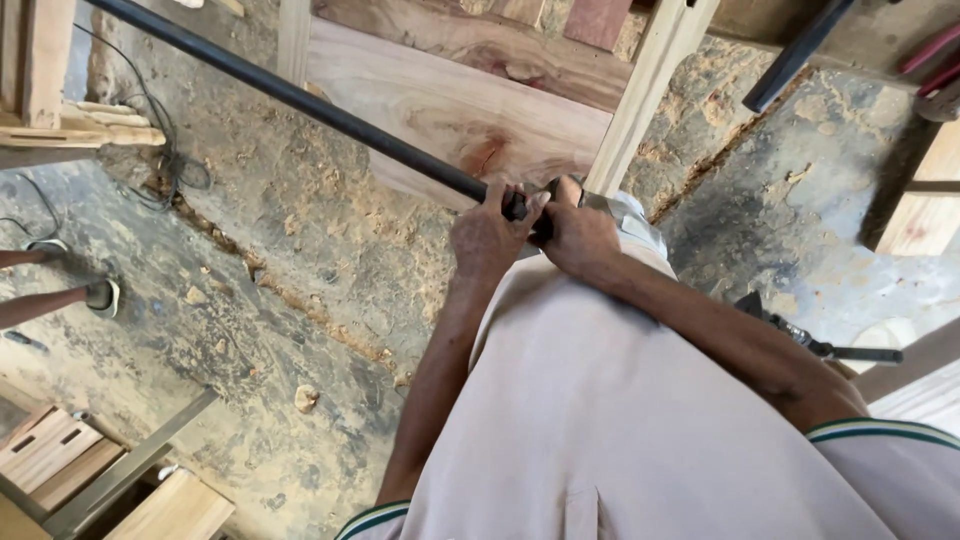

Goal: The person positions a long bar clamp across a wooden chair frame lying on the floor and tightens the clamp by hand. They then tap a wooden wedge into a joint with a hammer, reposition the frame, and adjust the clamp to hold the assembly together.

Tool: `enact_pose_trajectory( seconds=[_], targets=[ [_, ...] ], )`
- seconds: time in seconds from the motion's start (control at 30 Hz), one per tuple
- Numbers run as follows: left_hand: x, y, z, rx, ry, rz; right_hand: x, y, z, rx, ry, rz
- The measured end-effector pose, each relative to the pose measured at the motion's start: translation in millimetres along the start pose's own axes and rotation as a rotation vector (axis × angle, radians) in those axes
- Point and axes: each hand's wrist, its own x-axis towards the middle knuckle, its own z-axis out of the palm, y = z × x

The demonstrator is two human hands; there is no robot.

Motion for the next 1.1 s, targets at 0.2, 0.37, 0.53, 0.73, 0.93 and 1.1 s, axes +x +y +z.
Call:
enact_pose_trajectory(
  seconds=[0.2,0.37,0.53,0.73,0.93,1.1],
  targets=[
    [-9.2,-12.9,4.6,-0.075,0.097,0.075,-12.9,-5.3,-3.8,0.028,0.019,-0.029],
    [-18.3,17.8,-32.8,0.161,-0.148,-0.139,-8.9,10.4,13.2,-0.004,0.048,-0.075],
    [-17.2,18.7,-32.6,0.319,-0.216,-0.061,-18.5,15.2,11.5,-0.041,0.011,-0.075],
    [-27.4,33.7,-35.9,0.169,-0.413,-0.150,-18.9,43.7,28.8,-0.129,-0.144,0.001],
    [-43.1,38.3,-18.1,0.117,-0.431,-0.202,-36.3,38.5,13.7,-0.165,-0.199,0.026],
    [-58.7,18.8,10.4,0.017,-0.291,-0.128,-39.7,48.4,25.6,-0.124,-0.237,0.033]
  ],
)
